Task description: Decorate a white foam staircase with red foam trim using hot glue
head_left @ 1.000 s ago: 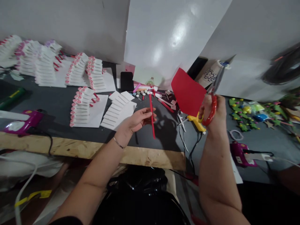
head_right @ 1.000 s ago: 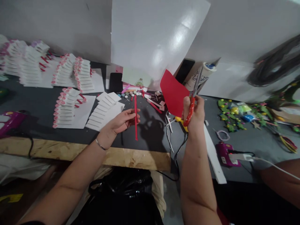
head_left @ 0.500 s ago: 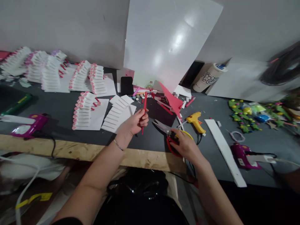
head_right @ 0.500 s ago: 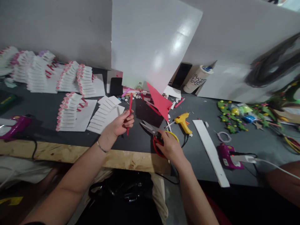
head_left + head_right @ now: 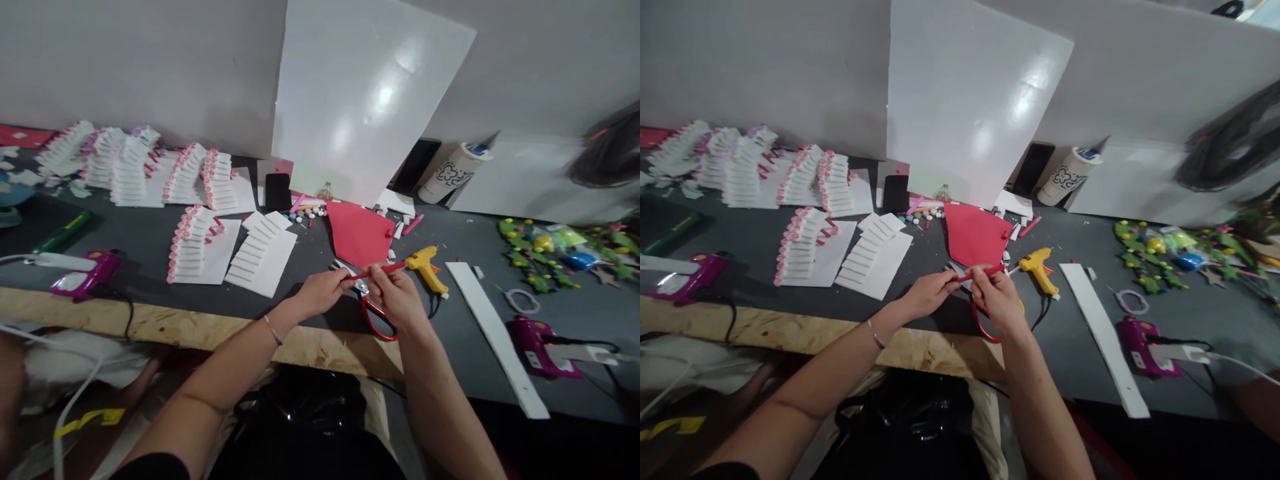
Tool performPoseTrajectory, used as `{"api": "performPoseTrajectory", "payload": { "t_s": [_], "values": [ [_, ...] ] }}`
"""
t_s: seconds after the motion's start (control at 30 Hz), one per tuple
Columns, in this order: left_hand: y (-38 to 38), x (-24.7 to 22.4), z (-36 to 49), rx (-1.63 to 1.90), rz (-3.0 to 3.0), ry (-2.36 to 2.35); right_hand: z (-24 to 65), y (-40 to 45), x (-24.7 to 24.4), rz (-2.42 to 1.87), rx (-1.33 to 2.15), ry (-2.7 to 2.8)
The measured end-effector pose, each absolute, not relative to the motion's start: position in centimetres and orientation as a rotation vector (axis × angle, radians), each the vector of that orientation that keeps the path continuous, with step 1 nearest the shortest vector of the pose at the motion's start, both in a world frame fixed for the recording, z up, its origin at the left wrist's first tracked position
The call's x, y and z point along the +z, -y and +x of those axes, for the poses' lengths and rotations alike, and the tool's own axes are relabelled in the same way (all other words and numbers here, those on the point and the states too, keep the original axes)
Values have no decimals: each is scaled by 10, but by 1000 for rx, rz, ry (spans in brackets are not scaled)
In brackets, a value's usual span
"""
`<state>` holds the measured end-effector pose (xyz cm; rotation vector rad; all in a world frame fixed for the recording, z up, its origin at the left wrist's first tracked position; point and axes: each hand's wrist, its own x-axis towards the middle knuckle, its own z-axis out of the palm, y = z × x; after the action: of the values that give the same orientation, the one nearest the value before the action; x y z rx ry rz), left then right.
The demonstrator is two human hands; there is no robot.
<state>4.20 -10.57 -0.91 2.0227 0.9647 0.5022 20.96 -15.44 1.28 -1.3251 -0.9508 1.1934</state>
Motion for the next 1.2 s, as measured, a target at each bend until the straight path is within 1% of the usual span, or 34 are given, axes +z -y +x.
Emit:
{"api": "performPoseTrajectory", "payload": {
  "t_s": [0.07, 0.2, 0.3, 0.37, 0.47, 0.57, 0.7, 0.97, 1.2],
  "values": [
    [101, -9, 38, 477, 2087, -992, 219, 155, 23, -1299, 1030, 862],
    [93, 3, 19, 458, 2165, -1160, 243, 171, 37, -1338, 490, 873],
    [99, 10, -3, 305, 2375, -1428, 248, 188, 22, -1553, 293, 1340],
    [108, 7, -19, 342, 2474, -1583, 246, 198, 1, -1665, 230, 1724],
    [122, -10, -39, 395, 2531, -1684, 240, 207, -27, -1710, 154, 2015],
    [129, -30, -50, 383, 2539, -1669, 236, 210, -37, -1705, 119, 2046],
    [134, -42, -50, 382, 2590, -1581, 231, 210, -36, -1719, 114, 2034],
    [146, -43, -52, 398, 2657, -1490, 235, 210, -43, -1668, 83, 1859],
    [141, -53, -57, 569, 2601, -1454, 252, 200, -34, -1599, 135, 1696]
  ]
}}
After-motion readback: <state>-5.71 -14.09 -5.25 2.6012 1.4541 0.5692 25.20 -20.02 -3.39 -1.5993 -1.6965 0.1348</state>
